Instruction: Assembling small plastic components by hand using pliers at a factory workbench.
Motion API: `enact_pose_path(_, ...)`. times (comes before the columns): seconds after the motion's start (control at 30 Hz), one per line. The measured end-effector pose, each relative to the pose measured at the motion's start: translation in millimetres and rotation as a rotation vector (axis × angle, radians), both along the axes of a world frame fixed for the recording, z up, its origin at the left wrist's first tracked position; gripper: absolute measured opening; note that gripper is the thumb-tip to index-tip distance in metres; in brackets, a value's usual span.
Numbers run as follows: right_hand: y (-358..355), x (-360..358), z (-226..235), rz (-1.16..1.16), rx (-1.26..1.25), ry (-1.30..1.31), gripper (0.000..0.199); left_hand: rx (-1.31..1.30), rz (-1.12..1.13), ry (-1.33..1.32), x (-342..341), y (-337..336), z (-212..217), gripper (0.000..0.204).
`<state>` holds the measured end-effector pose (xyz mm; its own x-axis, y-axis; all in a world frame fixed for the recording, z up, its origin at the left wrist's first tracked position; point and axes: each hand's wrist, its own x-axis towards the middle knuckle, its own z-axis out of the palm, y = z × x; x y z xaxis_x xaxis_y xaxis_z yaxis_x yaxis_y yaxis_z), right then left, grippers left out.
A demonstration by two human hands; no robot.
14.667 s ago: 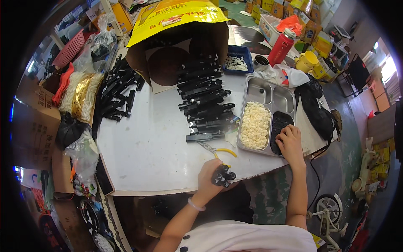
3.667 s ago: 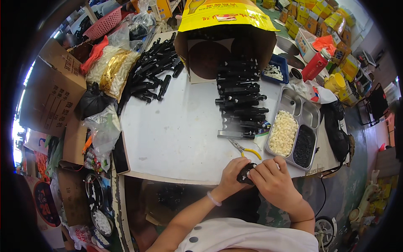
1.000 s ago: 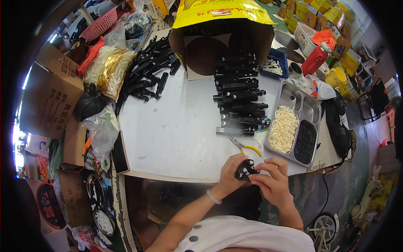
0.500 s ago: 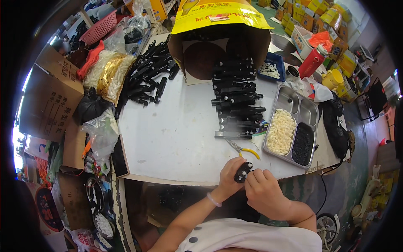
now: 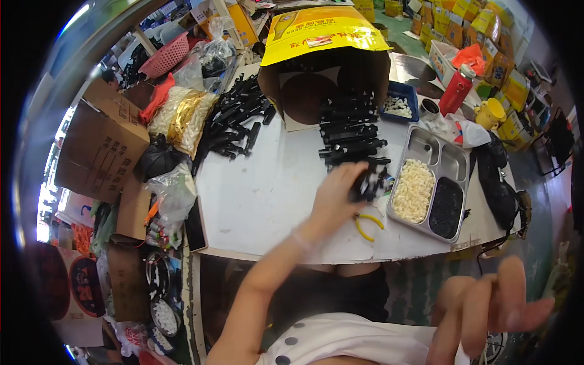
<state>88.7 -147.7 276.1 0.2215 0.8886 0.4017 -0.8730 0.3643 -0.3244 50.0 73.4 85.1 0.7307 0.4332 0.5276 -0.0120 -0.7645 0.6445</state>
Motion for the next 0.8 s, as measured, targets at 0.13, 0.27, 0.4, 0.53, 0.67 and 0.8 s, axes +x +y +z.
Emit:
enact_pose_path(0.13,-9.1,-2.0,2.7,-0.011,0.103,0.035,0.066,0.294,0.072,0.071,75.1,57.2,12.2,0.066)
enact_pose_path(0.27,9.4,8.3,2.9,-0.037,0.394,0.035,0.063,0.494,0.174,0.186,144.8,95.4,1.6,0.061)
enact_pose_path(0.4,-14.0,32.9,13.3,0.215,0.022,-0.243,0.045,0.552,0.267,0.287,155.6,118.3,-18.7,0.063)
enact_pose_path(0.53,-18.3,37.5,12.9,0.332,0.006,-0.277,0.048,0.522,0.268,0.356,162.5,118.2,-24.3,0.074)
enact_pose_path(0.67,-7.7,38.5,10.4,0.347,-0.02,-0.23,0.048,0.595,0.177,0.152,146.3,124.5,-22.1,0.076)
enact_pose_path(0.8,0.7,37.2,10.0,0.335,0.023,-0.325,0.05,0.565,0.131,-0.039,101.7,110.2,-7.7,0.061)
